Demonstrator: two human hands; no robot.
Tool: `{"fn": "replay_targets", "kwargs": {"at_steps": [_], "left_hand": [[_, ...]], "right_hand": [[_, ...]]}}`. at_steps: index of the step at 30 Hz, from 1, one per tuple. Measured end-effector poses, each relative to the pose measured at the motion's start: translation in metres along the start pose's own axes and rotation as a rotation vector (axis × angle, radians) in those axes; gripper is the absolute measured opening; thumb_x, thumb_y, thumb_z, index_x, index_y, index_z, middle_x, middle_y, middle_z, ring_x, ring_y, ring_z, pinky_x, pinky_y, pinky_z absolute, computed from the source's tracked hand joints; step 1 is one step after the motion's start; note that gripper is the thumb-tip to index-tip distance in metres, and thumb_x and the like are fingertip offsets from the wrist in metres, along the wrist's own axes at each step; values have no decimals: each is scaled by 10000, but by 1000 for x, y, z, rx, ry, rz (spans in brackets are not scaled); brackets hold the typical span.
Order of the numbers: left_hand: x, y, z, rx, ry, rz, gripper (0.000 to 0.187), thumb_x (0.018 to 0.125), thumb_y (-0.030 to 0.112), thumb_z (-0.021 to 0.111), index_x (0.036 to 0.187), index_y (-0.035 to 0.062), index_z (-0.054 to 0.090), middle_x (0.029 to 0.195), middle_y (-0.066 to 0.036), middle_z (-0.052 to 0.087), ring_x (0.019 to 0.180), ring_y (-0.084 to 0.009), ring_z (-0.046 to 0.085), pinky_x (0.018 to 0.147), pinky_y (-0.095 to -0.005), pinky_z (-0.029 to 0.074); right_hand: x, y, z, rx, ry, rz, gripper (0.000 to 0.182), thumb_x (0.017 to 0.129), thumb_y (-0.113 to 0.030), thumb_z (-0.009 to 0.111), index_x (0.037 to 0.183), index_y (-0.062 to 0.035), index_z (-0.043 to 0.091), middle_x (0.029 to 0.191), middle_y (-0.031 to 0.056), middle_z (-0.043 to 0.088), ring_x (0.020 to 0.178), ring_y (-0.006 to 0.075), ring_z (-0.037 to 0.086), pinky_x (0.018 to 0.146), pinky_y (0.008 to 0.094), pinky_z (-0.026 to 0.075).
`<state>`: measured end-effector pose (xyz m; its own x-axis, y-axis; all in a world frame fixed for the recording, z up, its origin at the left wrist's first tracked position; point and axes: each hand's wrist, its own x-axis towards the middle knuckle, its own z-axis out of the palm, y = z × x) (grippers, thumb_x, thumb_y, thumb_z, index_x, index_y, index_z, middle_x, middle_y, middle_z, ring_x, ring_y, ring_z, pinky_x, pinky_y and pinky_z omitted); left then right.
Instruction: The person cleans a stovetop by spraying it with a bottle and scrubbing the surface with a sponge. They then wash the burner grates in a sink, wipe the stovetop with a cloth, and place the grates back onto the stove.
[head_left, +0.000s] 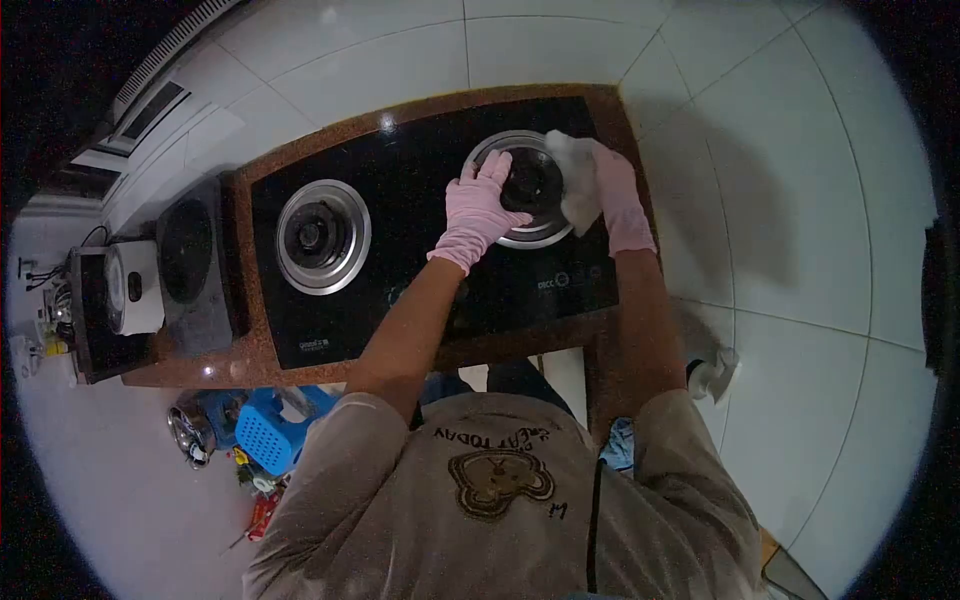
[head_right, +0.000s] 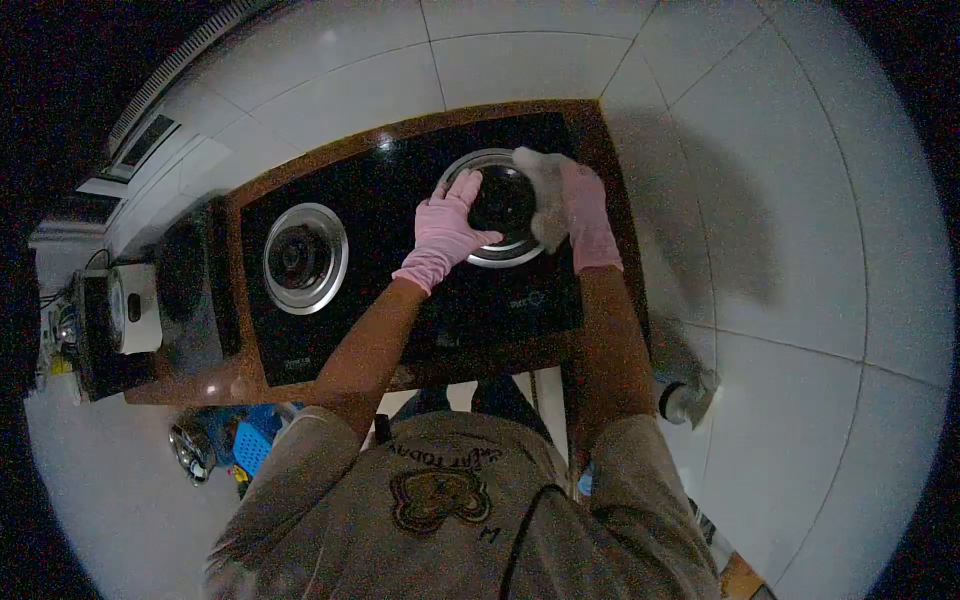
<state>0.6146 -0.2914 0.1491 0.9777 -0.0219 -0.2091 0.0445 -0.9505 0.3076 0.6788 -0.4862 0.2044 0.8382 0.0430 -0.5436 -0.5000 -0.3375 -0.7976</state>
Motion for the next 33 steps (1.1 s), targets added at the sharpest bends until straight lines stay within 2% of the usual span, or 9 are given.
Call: {"fn": "replay_targets", "kwargs": {"at_steps": [6, 9, 20, 22, 23, 25, 26, 29, 33], "left_hand": [[1, -6, 6, -51, 33, 12, 1127, 689, 631, 816, 1604, 210, 310, 1651, -57, 338, 1506, -345, 322, 1167, -477, 313], [3, -10, 10, -121, 61, 8, 1124, 679, 643, 819, 1592, 202, 334, 1623, -75, 387, 1495, -348, 342, 1170, -475, 314], [3, -10, 15, -116, 90, 3, 1121, 665, 605, 832, 1582, 180, 345, 1608, -62, 408, 1482, -359, 350, 1178, -489, 294], [3, -10, 13, -112, 67, 12, 1109, 677, 560, 840, 1586, 182, 329, 1618, -67, 389, 1481, -372, 347, 1175, -499, 300], [4, -14, 15, -113, 71, 17, 1109, 677, 560, 840, 1586, 182, 329, 1618, -67, 389, 1481, -372, 347, 1175, -499, 300], [7, -33, 15, -107, 19, 123, 1099, 677, 483, 859, 1586, 185, 320, 1621, -71, 379, 1474, -399, 347, 1182, -492, 303], [-5, -41, 7, -181, 100, 133, 986, 742, 345, 838, 1574, 175, 337, 1595, -99, 408, 1454, -386, 383, 1156, -432, 368], [-48, -63, 11, -605, 506, 77, 549, 921, 221, 709, 1407, 25, 547, 1384, -194, 596, 1299, -331, 562, 1065, -364, 468], [-123, -40, -26, -1732, 57, -175, 437, 1034, 291, 612, 1377, 27, 558, 1304, -84, 626, 1191, -152, 571, 1037, -298, 449]], "right_hand": [[47, 36, 17, -383, 441, -621, 470, 1013, -427, 573, 1274, -41, 628, 1227, 180, 656, 1110, 322, 648, 943, 391, 501], [49, 5, 46, -366, 36, -1105, 342, 1039, -307, 529, 1163, -32, 690, 1079, 190, 705, 1020, 375, 669, 887, 438, 531], [-43, 68, 86, -693, 336, -182, 420, 1067, -368, 326, 1294, -96, 552, 1107, 219, 698, 1018, 442, 658, 879, 544, 528], [-35, 90, 111, -285, 392, -189, 317, 980, -155, 518, 1264, -56, 618, 1064, 186, 697, 1016, 395, 678, 848, 476, 552], [-29, 96, 105, -1072, 121, -369, 332, 958, -127, 531, 1270, -33, 599, 1116, 191, 687, 1048, 382, 666, 877, 427, 540], [-37, 86, 88, -865, 91, -657, 336, 951, -113, 532, 1271, -25, 589, 1128, 194, 684, 1058, 374, 666, 875, 424, 538], [-48, 78, 82, -640, 46, -921, 341, 944, -98, 532, 1271, -17, 578, 1140, 197, 680, 1068, 366, 665, 873, 421, 535], [-86, 64, 78, -193, -38, -428, 282, 1033, -196, 526, 1261, -35, 562, 1112, 195, 670, 1067, 341, 660, 905, 414, 512], [-80, 66, 127, 175, -296, -459, 254, 1057, -195, 530, 1252, -36, 563, 994, 47, 628, 903, 150, 586, 836, 306, 490]]}}
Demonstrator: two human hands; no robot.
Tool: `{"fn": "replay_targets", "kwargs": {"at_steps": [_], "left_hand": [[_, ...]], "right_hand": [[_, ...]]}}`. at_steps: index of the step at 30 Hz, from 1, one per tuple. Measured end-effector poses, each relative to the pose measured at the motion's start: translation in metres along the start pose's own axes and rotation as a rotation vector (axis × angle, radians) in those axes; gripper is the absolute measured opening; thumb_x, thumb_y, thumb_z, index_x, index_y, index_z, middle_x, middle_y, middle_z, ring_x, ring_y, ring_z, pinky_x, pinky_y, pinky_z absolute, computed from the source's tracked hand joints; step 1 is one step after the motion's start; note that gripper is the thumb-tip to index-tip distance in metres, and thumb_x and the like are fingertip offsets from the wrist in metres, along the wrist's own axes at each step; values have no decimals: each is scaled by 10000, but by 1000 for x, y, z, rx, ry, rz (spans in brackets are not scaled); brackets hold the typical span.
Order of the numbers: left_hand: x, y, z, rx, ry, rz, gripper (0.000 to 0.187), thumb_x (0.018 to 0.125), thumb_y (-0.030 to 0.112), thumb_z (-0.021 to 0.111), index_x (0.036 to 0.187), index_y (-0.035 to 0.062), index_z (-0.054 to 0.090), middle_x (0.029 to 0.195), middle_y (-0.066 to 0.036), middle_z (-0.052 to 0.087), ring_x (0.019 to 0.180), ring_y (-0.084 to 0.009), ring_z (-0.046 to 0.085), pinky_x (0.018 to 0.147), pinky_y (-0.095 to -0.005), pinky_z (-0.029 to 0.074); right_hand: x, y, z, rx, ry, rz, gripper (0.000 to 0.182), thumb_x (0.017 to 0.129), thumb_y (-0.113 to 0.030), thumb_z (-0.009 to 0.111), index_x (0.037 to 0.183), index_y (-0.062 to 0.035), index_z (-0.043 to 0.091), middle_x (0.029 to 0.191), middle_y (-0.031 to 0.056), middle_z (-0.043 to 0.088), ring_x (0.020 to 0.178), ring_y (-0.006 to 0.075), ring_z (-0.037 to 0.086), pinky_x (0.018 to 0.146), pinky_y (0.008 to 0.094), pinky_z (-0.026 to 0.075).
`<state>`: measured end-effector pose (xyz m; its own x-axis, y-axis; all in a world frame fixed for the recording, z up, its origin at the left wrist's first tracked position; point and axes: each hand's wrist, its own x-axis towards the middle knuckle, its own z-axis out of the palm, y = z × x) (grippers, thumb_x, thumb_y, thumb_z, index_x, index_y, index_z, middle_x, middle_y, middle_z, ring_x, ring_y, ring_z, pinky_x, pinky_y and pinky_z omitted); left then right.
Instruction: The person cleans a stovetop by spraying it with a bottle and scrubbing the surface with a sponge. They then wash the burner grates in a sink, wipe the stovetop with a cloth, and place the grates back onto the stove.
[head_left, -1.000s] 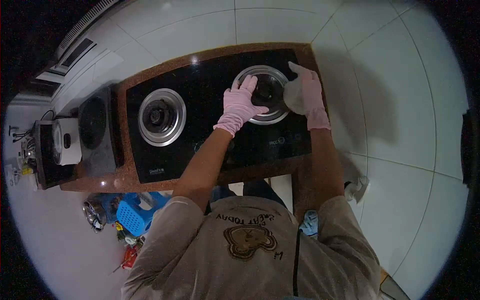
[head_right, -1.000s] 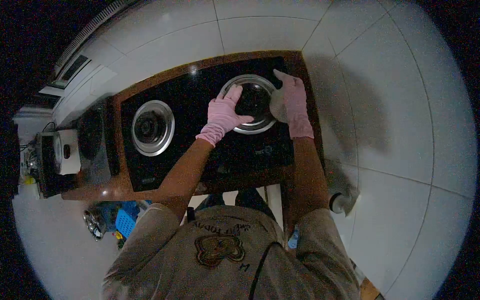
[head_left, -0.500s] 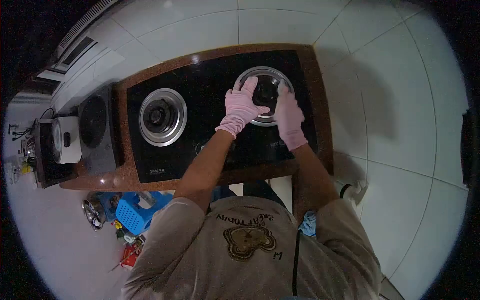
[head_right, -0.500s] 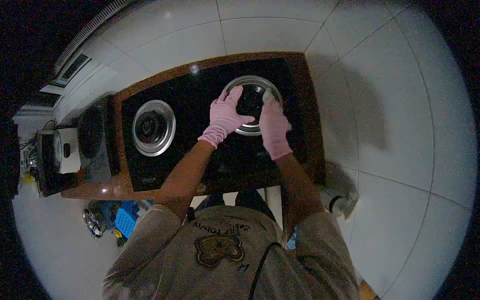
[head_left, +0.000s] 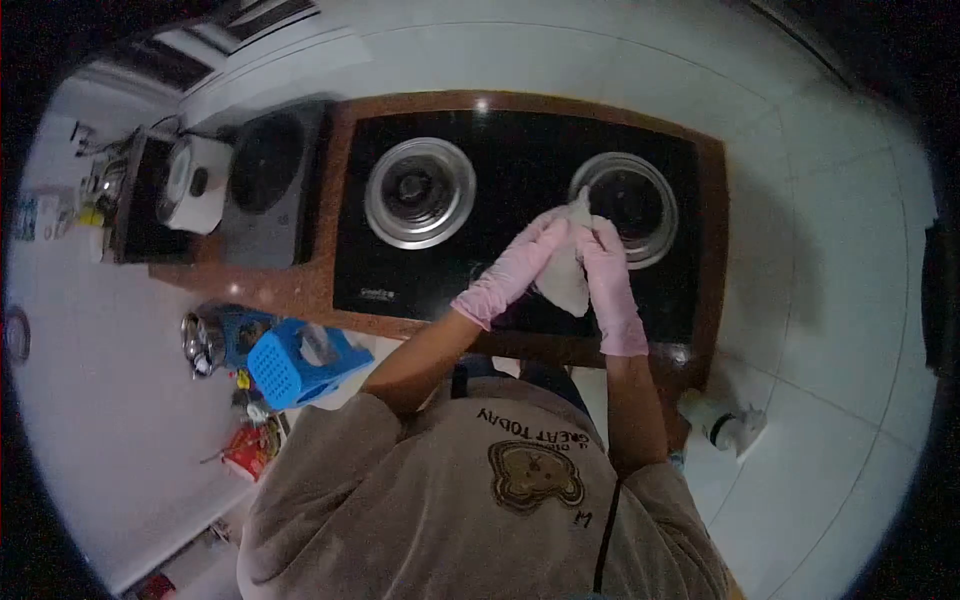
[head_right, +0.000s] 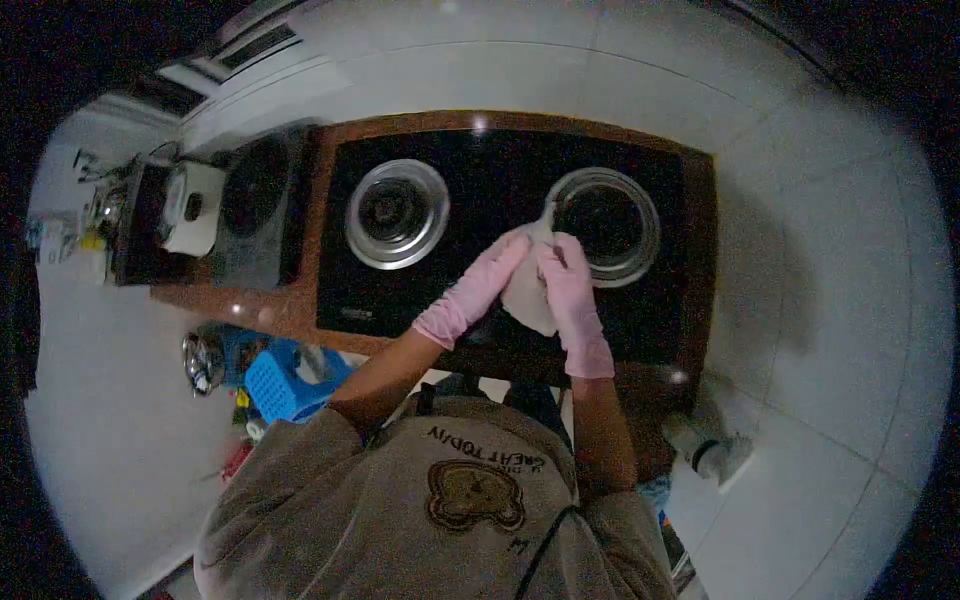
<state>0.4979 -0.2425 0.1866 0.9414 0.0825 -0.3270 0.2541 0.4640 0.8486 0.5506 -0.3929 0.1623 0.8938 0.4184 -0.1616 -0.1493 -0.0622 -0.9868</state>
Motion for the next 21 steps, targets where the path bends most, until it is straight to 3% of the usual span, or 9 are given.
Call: {"fn": "replay_targets", "kwargs": {"at_steps": [2, 3, 5, 9, 10, 12, 15, 18, 21], "left_hand": [[0, -13, -26, -49, -11, -54, 319, 1016, 273, 647, 1228, 38, 611, 1140, -24, 650, 1026, -97, 595, 907, -269, 495], [-2, -13, -37, -53, 14, -43, 319, 1016, 273, 647, 1228, 38, 611, 1140, -24, 650, 1026, -97, 595, 907, -269, 495], [-6, -7, -51, 221, 184, -14, 231, 1008, 247, 658, 1112, 45, 614, 1021, 10, 644, 917, -67, 586, 800, -257, 505], [-10, 24, -67, 984, 332, 68, 306, 918, 335, 738, 1072, 89, 640, 915, -96, 695, 829, -238, 659, 781, -338, 526], [-4, 24, -73, 943, 371, 85, 321, 844, 348, 771, 1028, 109, 660, 937, -147, 681, 905, -366, 657, 781, -428, 523], [14, 35, -78, 1024, 382, 240, 339, 849, 340, 772, 1051, 90, 664, 937, -131, 704, 887, -299, 694, 794, -398, 542], [53, 54, -80, 1391, 681, 718, 581, 797, 303, 802, 1310, 124, 596, 1367, -270, 531, 1217, -470, 535, 973, -509, 476], [69, -3, -97, 1746, 343, 511, 733, 827, 427, 731, 1458, 157, 473, 1509, -260, 388, 1361, -507, 355, 1075, -581, 342], [86, -4, -101, 1774, 271, 583, 712, 827, 458, 702, 1451, 194, 484, 1545, -199, 352, 1378, -465, 326, 1084, -576, 318]], "right_hand": [[8, -5, 14, 47, -10, -12, 161, 1011, -87, 597, 1155, -19, 577, 948, -29, 585, 889, 52, 512, 787, 227, 454], [14, 7, 20, -115, 60, -246, 125, 983, -30, 605, 1107, -19, 590, 945, -23, 593, 892, 50, 512, 782, 223, 452], [18, 12, 29, -164, 55, -188, 141, 983, -60, 611, 1118, -23, 599, 969, -19, 611, 903, 62, 531, 797, 235, 463], [21, 9, 50, -446, 102, -28, 238, 989, -186, 630, 1176, -39, 621, 1086, 19, 658, 963, 111, 588, 856, 287, 493], [25, 9, 56, -449, 98, -32, 238, 989, -186, 630, 1176, -39, 621, 1086, 19, 658, 963, 111, 588, 856, 287, 493], [33, 10, 65, -232, 198, 100, 339, 995, -249, 624, 1247, -24, 601, 1168, 82, 658, 998, 165, 611, 886, 318, 500], [42, -2, 74, -520, 365, -168, 412, 1010, -252, 609, 1333, -1, 557, 1209, 166, 652, 1040, 253, 640, 888, 353, 523], [35, 19, 64, -987, 146, -428, 381, 973, -168, 601, 1325, -24, 574, 1256, 171, 609, 1043, 340, 645, 853, 409, 539], [13, 4, 92, -1277, -196, -104, 346, 943, -181, 587, 1275, -86, 618, 1409, 112, 570, 1221, 313, 592, 1031, 480, 447]]}}
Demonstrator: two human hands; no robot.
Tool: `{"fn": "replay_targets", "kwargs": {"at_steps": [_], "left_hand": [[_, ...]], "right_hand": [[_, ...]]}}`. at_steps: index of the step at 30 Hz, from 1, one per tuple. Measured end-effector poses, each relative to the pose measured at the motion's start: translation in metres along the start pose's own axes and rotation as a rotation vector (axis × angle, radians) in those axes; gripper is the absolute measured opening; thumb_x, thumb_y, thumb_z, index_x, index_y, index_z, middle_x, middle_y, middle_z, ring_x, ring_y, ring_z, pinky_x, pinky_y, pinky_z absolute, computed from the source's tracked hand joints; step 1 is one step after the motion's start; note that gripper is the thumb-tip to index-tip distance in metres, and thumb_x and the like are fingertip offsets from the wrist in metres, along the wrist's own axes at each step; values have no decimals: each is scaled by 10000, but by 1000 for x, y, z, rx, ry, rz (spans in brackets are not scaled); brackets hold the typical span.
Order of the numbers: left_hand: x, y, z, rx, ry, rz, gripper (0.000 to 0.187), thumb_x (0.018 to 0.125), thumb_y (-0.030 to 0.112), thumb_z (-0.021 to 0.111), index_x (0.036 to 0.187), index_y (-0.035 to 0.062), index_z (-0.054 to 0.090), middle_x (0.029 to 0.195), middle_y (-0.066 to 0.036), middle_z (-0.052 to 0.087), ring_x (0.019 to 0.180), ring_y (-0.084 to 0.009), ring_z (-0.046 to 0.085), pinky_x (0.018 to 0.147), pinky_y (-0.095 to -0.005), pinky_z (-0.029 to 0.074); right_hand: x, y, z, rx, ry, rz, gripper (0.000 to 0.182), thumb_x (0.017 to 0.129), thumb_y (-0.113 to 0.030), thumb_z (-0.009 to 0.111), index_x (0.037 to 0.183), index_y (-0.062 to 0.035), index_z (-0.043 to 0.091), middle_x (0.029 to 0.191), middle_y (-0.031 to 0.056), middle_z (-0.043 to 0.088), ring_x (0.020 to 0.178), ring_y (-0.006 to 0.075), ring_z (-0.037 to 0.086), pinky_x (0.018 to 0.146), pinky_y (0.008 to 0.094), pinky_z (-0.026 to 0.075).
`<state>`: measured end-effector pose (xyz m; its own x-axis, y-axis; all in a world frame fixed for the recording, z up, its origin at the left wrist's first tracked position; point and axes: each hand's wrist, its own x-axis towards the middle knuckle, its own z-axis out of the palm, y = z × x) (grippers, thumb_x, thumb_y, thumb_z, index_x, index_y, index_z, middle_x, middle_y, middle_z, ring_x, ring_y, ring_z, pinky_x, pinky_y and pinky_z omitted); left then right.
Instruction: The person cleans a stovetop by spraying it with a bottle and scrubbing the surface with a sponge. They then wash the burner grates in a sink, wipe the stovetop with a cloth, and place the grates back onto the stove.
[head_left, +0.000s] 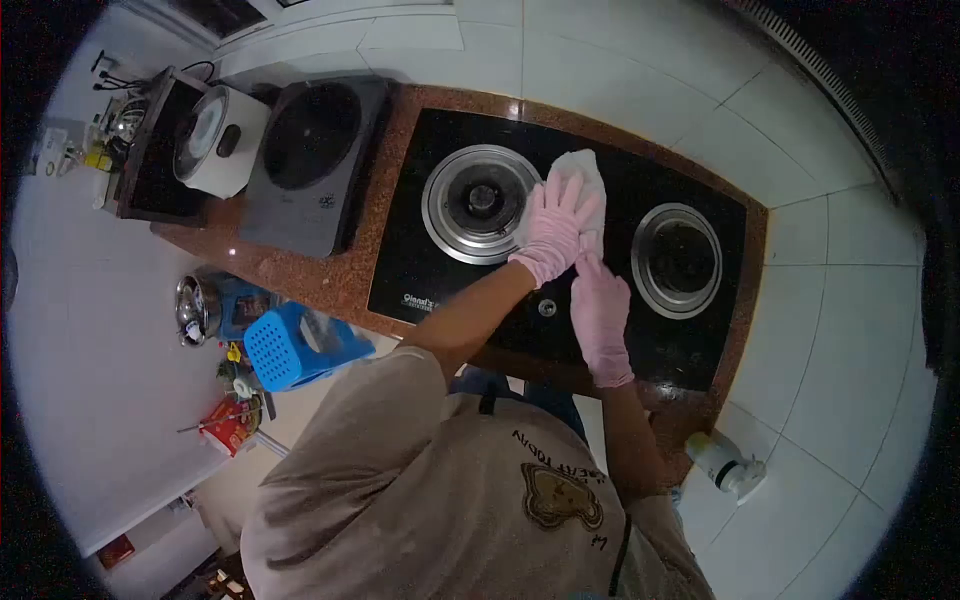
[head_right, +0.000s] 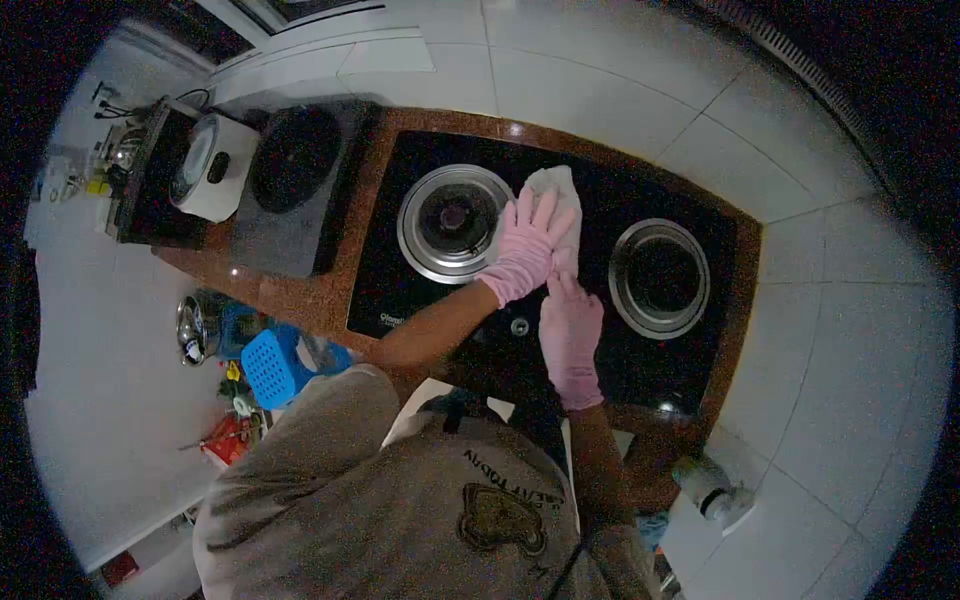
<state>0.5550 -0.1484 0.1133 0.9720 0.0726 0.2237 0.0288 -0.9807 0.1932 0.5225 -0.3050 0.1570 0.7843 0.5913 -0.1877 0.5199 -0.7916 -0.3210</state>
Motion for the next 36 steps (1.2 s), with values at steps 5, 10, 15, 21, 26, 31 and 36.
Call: {"fn": "replay_targets", "kwargs": {"at_steps": [5, 10, 15, 21, 26, 31, 36], "left_hand": [[65, -48, -6, 84, -192, 241, 749, 785, 479, 718, 1461, 299, 449, 1586, -85, 320, 1425, -409, 310, 1102, -602, 324], [111, -155, -11, 169, -474, 236, 1096, 705, 841, 625, 1599, 324, 260, 1689, -42, 180, 1530, -397, 187, 1155, -694, 219], [66, -256, -52, 263, -571, -13, 1309, 615, 902, 656, 1636, 244, 167, 1707, -87, 101, 1556, -410, 106, 1175, -704, 155], [10, -234, -51, 400, -145, 56, 859, 896, 609, 588, 1607, 224, 298, 1684, -133, 155, 1526, -401, 173, 1159, -677, 166], [5, -245, -30, 208, -78, 203, 661, 995, 440, 522, 1576, 184, 340, 1617, -116, 334, 1493, -378, 294, 1179, -582, 240], [-57, -252, -23, 191, -29, 119, 660, 970, 311, 538, 1560, 89, 342, 1592, -134, 382, 1464, -333, 357, 1183, -503, 279], [-134, -187, -47, 332, -148, -28, 726, 948, 357, 477, 1580, 42, 308, 1630, -158, 310, 1528, -358, 236, 1171, -536, 298]], "right_hand": [[-20, 3, 40, -174, 92, -38, 522, 968, -147, 544, 1488, -151, 499, 1610, 97, 392, 1426, 310, 442, 1160, 505, 358], [-22, 11, 38, -58, 91, -42, 524, 965, -73, 530, 1484, -144, 498, 1603, 102, 396, 1471, 328, 385, 1184, 514, 351], [-23, 8, 38, -92, 92, -12, 537, 963, -56, 535, 1488, -160, 497, 1606, 98, 390, 1468, 329, 387, 1182, 509, 358], [-23, 14, 41, -53, 94, -27, 550, 983, -56, 526, 1519, -163, 460, 1625, 88, 363, 1494, 320, 349, 1183, 511, 351], [-23, 15, 41, -115, 44, -38, 565, 994, -58, 518, 1539, -181, 432, 1649, 80, 320, 1501, 317, 336, 1189, 507, 343], [-22, 16, 41, -127, 44, -53, 567, 1003, -66, 503, 1550, -192, 417, 1660, 79, 298, 1507, 315, 323, 1207, 490, 314], [-24, 21, 55, -143, 141, -98, 626, 962, -55, 529, 1558, -193, 399, 1651, 72, 322, 1504, 300, 332, 1200, 486, 325]]}}
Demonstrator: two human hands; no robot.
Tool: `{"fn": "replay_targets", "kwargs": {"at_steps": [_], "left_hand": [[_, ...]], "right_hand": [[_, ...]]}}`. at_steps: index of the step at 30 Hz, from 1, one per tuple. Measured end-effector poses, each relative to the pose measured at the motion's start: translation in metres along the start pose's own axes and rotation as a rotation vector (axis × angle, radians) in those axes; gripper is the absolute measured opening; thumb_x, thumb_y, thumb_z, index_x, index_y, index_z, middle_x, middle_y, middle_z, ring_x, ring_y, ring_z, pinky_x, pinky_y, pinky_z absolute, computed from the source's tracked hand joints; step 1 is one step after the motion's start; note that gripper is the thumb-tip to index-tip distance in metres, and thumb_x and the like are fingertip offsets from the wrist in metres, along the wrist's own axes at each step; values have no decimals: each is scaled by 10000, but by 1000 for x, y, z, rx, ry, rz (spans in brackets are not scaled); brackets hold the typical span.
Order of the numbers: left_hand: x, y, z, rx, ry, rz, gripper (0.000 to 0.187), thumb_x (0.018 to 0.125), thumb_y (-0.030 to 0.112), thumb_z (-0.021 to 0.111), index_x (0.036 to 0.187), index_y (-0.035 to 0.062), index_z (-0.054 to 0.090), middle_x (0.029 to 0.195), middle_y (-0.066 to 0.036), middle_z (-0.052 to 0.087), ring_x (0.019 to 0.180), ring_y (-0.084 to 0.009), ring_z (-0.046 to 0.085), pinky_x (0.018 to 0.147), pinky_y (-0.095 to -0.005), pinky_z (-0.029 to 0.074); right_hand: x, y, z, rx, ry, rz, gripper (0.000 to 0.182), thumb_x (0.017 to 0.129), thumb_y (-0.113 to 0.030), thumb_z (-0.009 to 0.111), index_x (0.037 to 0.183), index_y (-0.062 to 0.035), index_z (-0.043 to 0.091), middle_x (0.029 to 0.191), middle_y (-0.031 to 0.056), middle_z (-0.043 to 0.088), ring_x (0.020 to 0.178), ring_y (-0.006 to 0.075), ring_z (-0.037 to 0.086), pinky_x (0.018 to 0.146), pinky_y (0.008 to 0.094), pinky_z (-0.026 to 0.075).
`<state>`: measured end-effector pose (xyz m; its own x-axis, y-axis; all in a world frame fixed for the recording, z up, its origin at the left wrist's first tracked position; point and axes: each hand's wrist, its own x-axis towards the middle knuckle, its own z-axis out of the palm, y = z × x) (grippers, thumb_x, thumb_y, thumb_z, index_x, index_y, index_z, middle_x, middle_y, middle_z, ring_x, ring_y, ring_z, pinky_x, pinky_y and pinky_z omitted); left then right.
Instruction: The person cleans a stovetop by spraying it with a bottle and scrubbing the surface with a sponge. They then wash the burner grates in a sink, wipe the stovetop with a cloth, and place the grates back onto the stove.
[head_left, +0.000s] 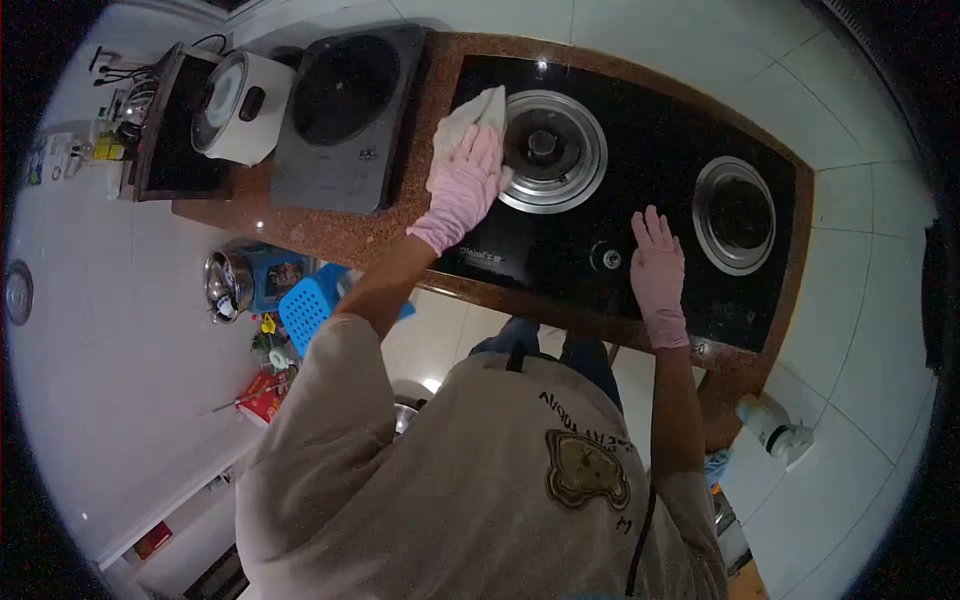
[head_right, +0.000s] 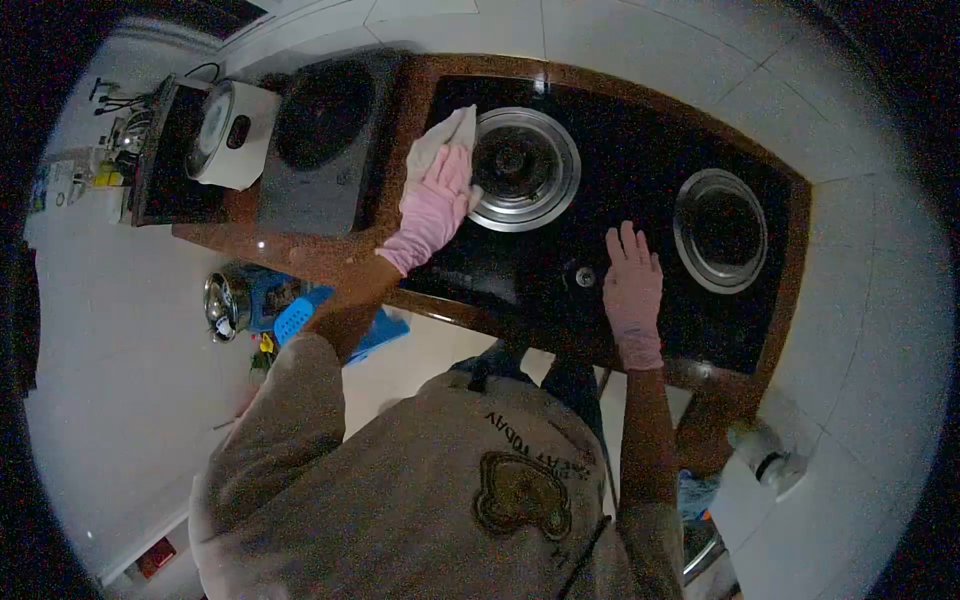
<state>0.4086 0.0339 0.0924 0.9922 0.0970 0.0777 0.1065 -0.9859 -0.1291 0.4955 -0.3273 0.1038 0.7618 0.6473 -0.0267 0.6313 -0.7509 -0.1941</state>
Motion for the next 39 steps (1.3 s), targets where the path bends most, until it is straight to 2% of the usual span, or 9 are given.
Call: {"fn": "replay_targets", "kwargs": {"at_steps": [4, 8, 14, 19, 21, 24, 27, 32, 39], "left_hand": [[-8, 126, -50, 51, -306, -452, 786, 968, 421, 461, 1571, -46, 273, 1632, -268, 240, 1523, -465, 172, 1168, -613, 247], [-2, 200, -59, 41, -284, -260, 708, 929, 432, 599, 1484, 27, 427, 1472, -212, 465, 1378, -397, 414, 1080, -464, 425], [-74, 117, -65, -362, -73, 77, 608, 875, 468, 657, 1424, 229, 554, 1450, -83, 488, 1418, -311, 367, 1155, -653, 244], [-161, 65, -75, -110, -380, -249, 746, 941, 489, 568, 1595, 240, 310, 1638, -106, 293, 1534, -329, 217, 1182, -690, 141], [-165, 58, -65, -111, -249, -261, 725, 960, 479, 531, 1599, 215, 313, 1627, -107, 322, 1522, -329, 250, 1196, -659, 144], [-132, 51, -48, -131, -318, -385, 697, 985, 412, 508, 1606, 177, 293, 1622, -136, 338, 1506, -351, 276, 1232, -556, 149], [-72, 16, -13, -208, -23, -345, 636, 989, 350, 530, 1563, 121, 380, 1565, -178, 418, 1441, -405, 364, 1226, -470, 235], [63, -60, 40, -311, 174, -236, 555, 991, 308, 516, 1515, 134, 456, 1534, -182, 463, 1402, -402, 426, 1200, -471, 297], [206, -92, 77, -152, -16, -84, 457, 1011, 418, 478, 1466, 393, 499, 1564, 12, 450, 1381, -343, 441, 1156, -507, 303]], "right_hand": [[1, -1, 0, -95, -6, 17, 641, 953, -65, 527, 1565, -190, 384, 1653, 71, 317, 1499, 302, 340, 1189, 484, 341], [4, -3, -6, -112, -66, 5, 594, 982, -112, 514, 1563, -163, 398, 1652, 86, 319, 1486, 318, 358, 1180, 501, 346], [6, 7, 0, -142, -75, -45, 622, 980, -98, 518, 1579, -181, 370, 1653, 85, 317, 1487, 318, 357, 1159, 467, 372], [4, 8, -8, -78, -91, -60, 618, 1005, -93, 477, 1597, -200, 338, 1670, 84, 278, 1520, 313, 301, 1179, 465, 350], [1, 9, -3, -91, -79, -62, 621, 1004, -91, 483, 1597, -198, 337, 1673, 86, 271, 1518, 312, 303, 1181, 469, 348], [3, 6, -6, -98, -84, -49, 628, 998, -85, 501, 1596, -190, 338, 1674, 90, 265, 1517, 314, 305, 1182, 480, 348], [3, 4, -8, -74, -92, -23, 644, 983, -68, 534, 1589, -173, 343, 1677, 94, 253, 1517, 323, 300, 1181, 496, 349], [5, -5, -20, -21, -163, 25, 678, 938, -28, 511, 1581, -165, 343, 1673, 104, 255, 1518, 325, 294, 1204, 498, 309], [4, -8, -22, -28, -200, 70, 671, 965, -59, 543, 1590, -176, 329, 1674, 76, 257, 1530, 305, 270, 1220, 492, 287]]}}
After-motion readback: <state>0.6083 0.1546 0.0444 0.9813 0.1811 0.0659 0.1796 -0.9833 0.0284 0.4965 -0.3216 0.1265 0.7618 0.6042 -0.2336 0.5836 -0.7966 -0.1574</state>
